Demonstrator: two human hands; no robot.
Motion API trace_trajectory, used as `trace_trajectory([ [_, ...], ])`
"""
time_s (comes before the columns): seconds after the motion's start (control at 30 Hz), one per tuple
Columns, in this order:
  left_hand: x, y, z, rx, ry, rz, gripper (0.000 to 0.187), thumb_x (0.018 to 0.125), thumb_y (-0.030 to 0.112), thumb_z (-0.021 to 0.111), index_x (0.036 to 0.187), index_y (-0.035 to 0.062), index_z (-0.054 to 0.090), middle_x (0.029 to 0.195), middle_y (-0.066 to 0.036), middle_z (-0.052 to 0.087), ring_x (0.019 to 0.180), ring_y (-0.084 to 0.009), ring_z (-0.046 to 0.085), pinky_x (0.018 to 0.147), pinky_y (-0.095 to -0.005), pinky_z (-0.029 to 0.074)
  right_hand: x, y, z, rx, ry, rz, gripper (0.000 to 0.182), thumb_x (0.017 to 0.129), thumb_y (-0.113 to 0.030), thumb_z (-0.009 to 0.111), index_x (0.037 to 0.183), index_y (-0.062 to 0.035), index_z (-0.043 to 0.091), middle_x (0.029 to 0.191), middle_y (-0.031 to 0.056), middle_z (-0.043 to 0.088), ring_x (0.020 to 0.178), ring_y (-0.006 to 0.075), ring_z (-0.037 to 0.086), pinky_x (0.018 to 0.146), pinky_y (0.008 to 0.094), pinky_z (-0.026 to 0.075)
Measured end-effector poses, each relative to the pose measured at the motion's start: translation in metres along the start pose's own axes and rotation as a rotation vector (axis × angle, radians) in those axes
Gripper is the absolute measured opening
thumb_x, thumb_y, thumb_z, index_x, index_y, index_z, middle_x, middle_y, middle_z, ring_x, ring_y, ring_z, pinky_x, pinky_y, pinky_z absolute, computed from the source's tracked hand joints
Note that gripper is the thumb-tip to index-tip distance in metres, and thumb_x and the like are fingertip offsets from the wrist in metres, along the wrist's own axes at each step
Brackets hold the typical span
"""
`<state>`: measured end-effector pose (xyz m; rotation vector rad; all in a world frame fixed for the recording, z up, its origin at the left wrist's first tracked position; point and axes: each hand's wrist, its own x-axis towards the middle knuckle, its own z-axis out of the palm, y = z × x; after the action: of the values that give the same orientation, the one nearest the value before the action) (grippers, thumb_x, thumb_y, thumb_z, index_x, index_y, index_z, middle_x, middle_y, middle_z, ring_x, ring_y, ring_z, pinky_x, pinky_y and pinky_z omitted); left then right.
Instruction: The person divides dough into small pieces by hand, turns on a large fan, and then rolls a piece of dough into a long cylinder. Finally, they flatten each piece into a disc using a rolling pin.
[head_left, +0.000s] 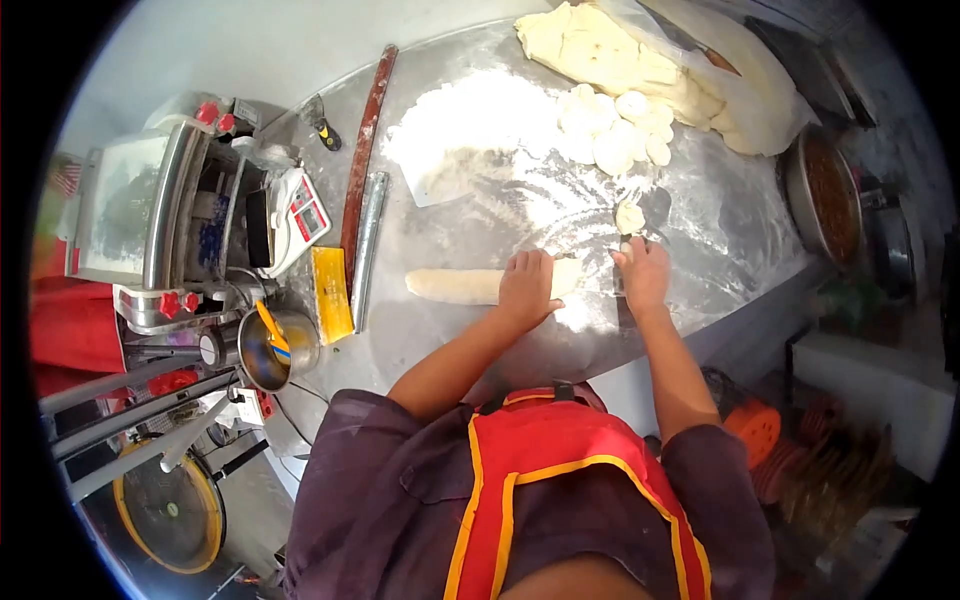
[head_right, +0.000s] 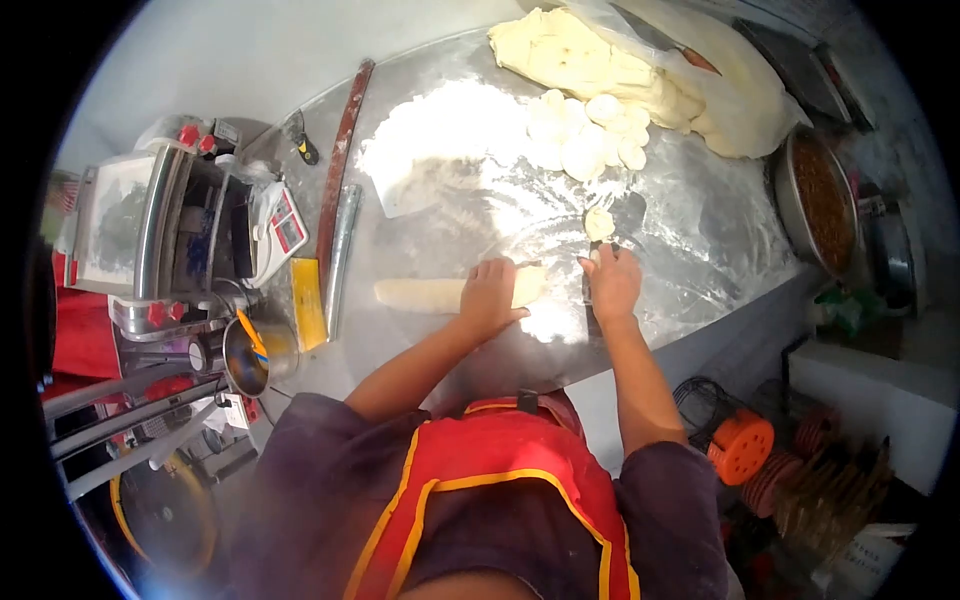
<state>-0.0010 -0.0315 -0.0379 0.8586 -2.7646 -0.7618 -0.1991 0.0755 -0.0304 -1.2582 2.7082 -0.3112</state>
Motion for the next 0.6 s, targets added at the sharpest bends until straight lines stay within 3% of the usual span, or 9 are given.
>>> trace_trajectory([
  [0.03,-0.002,-0.004,0.007,0.019,0.044,0.034,0.065,0.059,0.035,0.082,0.108,0.0029,0.052,0.106,-0.015,0.051,0.103,-0.0342,0.050,0.090,-0.0449,0.039,0.001,-0.001,-0.002,-0.063,0.038,-0.048,0.046,0.079,-0.020,0.072,0.119,-0.0066,0.053,0.115,0.0195,0.055,0.101,0.0354,0.053,0.091,0.0441,0.042],
  [0.13,-0.008,-0.005,0.007,-0.016,0.112,0.061,0.056,0.066,0.031,0.078,0.109,0.0051,0.054,0.105,-0.013,0.054,0.101,-0.0341,0.051,0.089,-0.0444,0.040,-0.016,-0.025,-0.018,0.157,0.219,-0.293,0.047,0.077,-0.019,0.073,0.119,-0.0061,0.054,0.117,0.0202,0.054,0.106,0.0367,0.051,0.095,0.0462,0.039],
  [0.17,-0.008,-0.004,0.006,-0.042,0.124,0.061,0.053,0.067,0.030,0.076,0.110,0.0061,0.055,0.105,-0.013,0.055,0.100,-0.0342,0.052,0.089,-0.0441,0.040,-0.024,-0.031,-0.009,0.340,0.088,-0.276,0.051,0.077,-0.016,0.074,0.123,-0.0051,0.053,0.120,0.0165,0.054,0.106,0.0288,0.054,0.092,0.0410,0.043],
  [0.27,-0.011,-0.007,0.007,-0.178,0.120,0.089,0.052,0.070,0.030,0.074,0.115,0.0099,0.055,0.105,-0.013,0.059,0.099,-0.0343,0.054,0.088,-0.0439,0.041,-0.036,-0.054,0.002,1.213,-0.449,0.166,0.052,0.078,-0.012,0.076,0.124,-0.0047,0.054,0.113,0.0107,0.059,0.100,0.0168,0.058,0.086,0.0322,0.047],
  [0.37,-0.011,-0.017,0.001,-0.278,0.054,0.165,0.052,0.071,0.032,0.073,0.116,0.0114,0.056,0.107,-0.014,0.060,0.100,-0.0345,0.055,0.088,-0.0447,0.041,-0.028,-0.058,-0.006,1.360,-0.723,0.288,0.047,0.078,-0.012,0.076,0.121,-0.0040,0.058,0.101,0.0061,0.063,0.088,0.0107,0.060,0.078,0.0260,0.048],
  [0.6,-0.006,0.001,0.003,-0.229,0.082,0.039,0.044,0.072,0.032,0.070,0.107,0.0085,0.057,0.099,-0.014,0.062,0.095,-0.0352,0.058,0.084,-0.0447,0.043,-0.039,-0.070,0.000,1.015,-0.454,0.167,0.038,0.074,-0.012,0.074,0.109,-0.0034,0.064,0.086,0.0047,0.067,0.076,0.0133,0.063,0.068,0.0288,0.051],
])
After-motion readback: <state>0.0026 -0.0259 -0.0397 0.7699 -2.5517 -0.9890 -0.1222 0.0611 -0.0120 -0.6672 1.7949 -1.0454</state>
